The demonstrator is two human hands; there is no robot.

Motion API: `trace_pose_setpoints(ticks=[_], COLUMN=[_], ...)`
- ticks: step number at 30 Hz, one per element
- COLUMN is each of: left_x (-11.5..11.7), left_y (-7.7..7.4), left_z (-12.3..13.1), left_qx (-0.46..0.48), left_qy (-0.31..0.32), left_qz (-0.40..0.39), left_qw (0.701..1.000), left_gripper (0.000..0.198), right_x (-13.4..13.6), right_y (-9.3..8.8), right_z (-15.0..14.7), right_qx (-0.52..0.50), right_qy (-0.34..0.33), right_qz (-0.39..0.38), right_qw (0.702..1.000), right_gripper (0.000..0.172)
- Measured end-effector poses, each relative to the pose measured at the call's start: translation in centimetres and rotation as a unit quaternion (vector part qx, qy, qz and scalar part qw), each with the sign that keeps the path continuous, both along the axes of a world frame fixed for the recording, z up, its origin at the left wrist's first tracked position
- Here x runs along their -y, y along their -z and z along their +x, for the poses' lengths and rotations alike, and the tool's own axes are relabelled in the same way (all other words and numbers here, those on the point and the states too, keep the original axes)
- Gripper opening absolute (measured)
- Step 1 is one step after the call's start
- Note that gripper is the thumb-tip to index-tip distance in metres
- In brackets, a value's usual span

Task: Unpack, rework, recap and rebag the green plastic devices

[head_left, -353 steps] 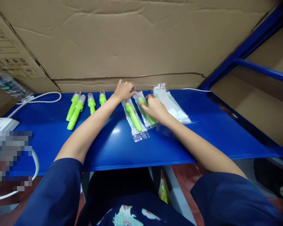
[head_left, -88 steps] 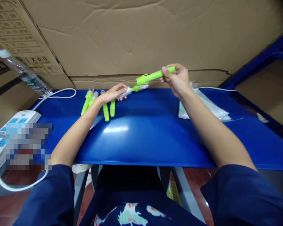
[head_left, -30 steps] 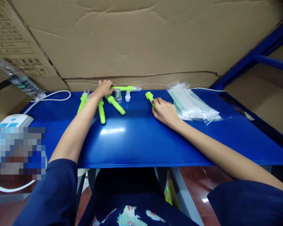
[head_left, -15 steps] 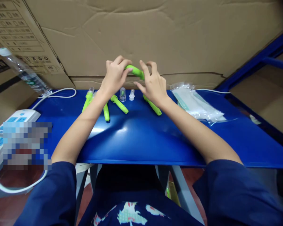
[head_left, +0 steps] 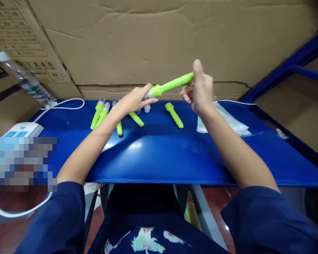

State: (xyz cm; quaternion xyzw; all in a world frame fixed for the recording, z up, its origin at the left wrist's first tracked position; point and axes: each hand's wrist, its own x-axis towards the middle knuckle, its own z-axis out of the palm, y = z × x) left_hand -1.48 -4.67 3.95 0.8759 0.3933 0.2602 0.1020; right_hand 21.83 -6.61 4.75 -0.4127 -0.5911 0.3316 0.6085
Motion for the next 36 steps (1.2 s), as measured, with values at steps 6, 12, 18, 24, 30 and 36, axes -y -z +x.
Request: trace_pose_setpoints(ticks=[6, 12, 18, 24, 30, 36], left_x=[0.8, 1.2, 0.9, 0.7, 0.3, 0.0], left_y=[-2.0, -2.1, -1.2, -0.7, -0.1, 0.8], left_z=[-1.1, -2.1, -2.3, -2.0, -1.4, -0.5], left_qx=[-0.046, 0.015, 0.058, 0.135, 0.199, 0.198], left_qy=[0.081, 0.124, 0.146, 0.115, 0.098, 0.096], left_qz=[-0.141, -0.325, -0.366, -0.428, -0.474, -0.471], left_qw=[0.986, 0.938, 0.917, 0.886, 0.852, 0.854], left_gripper=[0.048, 0.074, 0.077, 0.071, 0.055, 0.046], right_x=[-0.1, 0.6, -0.9, -0.2, 0.4, -0.6], right_y=[1.3, 1.6, 1.9, 1.4, 1.2, 2.2], right_z=[3.2, 3.8, 4.4, 4.4, 4.6, 4.8], right_qx=[0.041, 0.076, 0.098, 0.073, -0.048, -0.094], right_qy=[-0.101, -0.110, -0.107, -0.114, -0.116, -0.102], right_qz=[-0.034, 0.020, -0.015, -0.018, -0.004, 0.021], right_qw=[0.993, 0.991, 0.989, 0.991, 0.992, 0.990], right_gripper=[0.055, 0.055, 0.051, 0.063, 0.065, 0.061])
